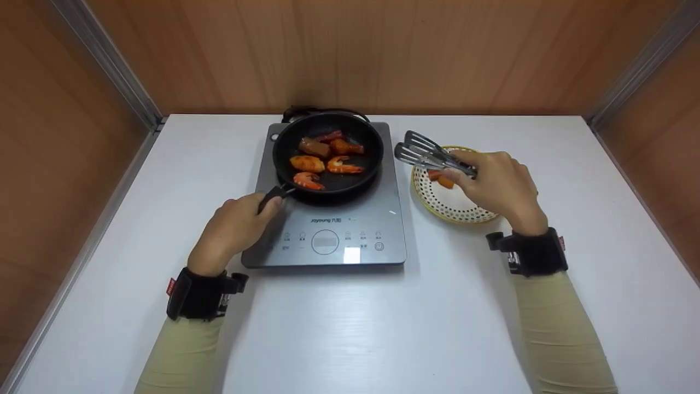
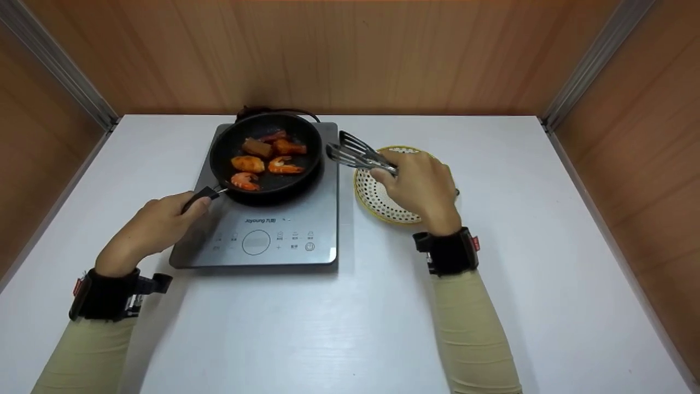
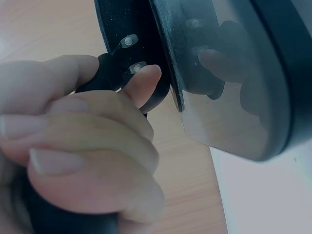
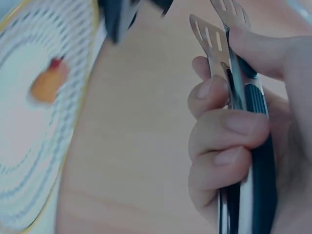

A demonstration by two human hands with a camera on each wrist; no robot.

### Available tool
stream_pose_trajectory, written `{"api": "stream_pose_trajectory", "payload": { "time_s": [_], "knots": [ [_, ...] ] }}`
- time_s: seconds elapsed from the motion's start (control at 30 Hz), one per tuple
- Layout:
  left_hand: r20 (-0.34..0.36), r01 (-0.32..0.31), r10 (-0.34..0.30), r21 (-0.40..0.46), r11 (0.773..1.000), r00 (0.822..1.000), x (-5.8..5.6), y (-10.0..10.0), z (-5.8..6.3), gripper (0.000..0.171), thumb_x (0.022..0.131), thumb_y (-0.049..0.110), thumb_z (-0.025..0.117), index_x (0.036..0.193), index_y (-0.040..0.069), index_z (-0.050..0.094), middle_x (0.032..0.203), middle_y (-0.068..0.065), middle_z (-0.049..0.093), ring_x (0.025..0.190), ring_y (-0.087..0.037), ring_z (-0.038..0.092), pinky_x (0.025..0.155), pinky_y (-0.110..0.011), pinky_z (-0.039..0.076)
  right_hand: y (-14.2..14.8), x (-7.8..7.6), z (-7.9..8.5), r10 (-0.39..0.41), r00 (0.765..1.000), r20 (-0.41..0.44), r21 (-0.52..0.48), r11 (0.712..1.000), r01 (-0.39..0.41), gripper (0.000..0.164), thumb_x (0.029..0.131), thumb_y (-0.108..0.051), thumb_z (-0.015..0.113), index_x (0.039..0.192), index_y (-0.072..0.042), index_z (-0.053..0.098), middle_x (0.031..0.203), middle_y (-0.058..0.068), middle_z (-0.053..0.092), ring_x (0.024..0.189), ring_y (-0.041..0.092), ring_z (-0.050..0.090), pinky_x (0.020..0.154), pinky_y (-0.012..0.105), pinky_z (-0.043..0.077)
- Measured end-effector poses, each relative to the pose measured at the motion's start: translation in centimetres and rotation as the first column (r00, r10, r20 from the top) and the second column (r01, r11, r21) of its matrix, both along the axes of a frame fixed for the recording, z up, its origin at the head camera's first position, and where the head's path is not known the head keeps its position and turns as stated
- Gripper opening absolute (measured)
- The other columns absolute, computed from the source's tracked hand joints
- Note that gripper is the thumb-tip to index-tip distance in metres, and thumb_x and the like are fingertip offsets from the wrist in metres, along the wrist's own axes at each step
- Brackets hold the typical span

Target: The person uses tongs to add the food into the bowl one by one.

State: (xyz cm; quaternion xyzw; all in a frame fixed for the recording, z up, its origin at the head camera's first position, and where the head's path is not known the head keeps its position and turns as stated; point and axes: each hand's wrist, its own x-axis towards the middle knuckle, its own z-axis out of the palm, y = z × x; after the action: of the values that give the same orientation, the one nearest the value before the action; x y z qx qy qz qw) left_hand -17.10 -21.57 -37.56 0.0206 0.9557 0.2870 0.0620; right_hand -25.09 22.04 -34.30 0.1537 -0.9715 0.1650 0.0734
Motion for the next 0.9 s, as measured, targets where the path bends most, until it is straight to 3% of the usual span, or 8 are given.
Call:
{"api": "stream_pose_trajectory", "payload": {
  "time_s": [0.33, 0.73, 0.9],
  "knots": [
    [0.024, 0.011, -0.011, -0.004, 1.000, 1.000, 0.0, 0.0, 0.1, 0.045, 0.114, 0.050, 0.043, 0.098, 0.010, 0.058, 0.078, -0.005, 0.049, 0.079, -0.027, 0.056, 0.066, -0.038, 0.040, 4.2, -0.8, -0.6, -0.086, 0.993, 0.084, -0.002, 0.996, 0.086, 0.060, 0.100, -0.061, 0.066, 0.148, -0.026, 0.064, 0.110, 0.013, 0.073, 0.090, 0.032, 0.058, 0.070, 0.046, 0.039],
    [0.005, 0.011, -0.011, 0.009, 1.000, 1.000, 0.0, 0.1, 0.0, 0.044, 0.113, 0.050, 0.044, 0.098, 0.011, 0.059, 0.077, -0.004, 0.048, 0.075, -0.026, 0.053, 0.065, -0.037, 0.038, 5.9, -1.9, -2.2, -0.092, 0.982, 0.167, 0.069, 0.994, 0.081, 0.064, 0.098, -0.054, 0.072, 0.149, -0.017, 0.062, 0.136, 0.024, 0.067, 0.108, 0.041, 0.062, 0.081, 0.058, 0.046],
    [0.010, 0.003, -0.003, 0.003, 1.000, 1.000, 0.0, 0.0, 0.0, 0.043, 0.114, 0.048, 0.044, 0.095, 0.011, 0.057, 0.076, -0.004, 0.047, 0.074, -0.026, 0.052, 0.065, -0.037, 0.038, 6.7, -2.2, -2.6, -0.092, 0.977, 0.192, 0.087, 0.993, 0.076, 0.064, 0.098, -0.052, 0.072, 0.149, -0.015, 0.062, 0.136, 0.026, 0.066, 0.102, 0.038, 0.061, 0.078, 0.054, 0.045]
  ]
}}
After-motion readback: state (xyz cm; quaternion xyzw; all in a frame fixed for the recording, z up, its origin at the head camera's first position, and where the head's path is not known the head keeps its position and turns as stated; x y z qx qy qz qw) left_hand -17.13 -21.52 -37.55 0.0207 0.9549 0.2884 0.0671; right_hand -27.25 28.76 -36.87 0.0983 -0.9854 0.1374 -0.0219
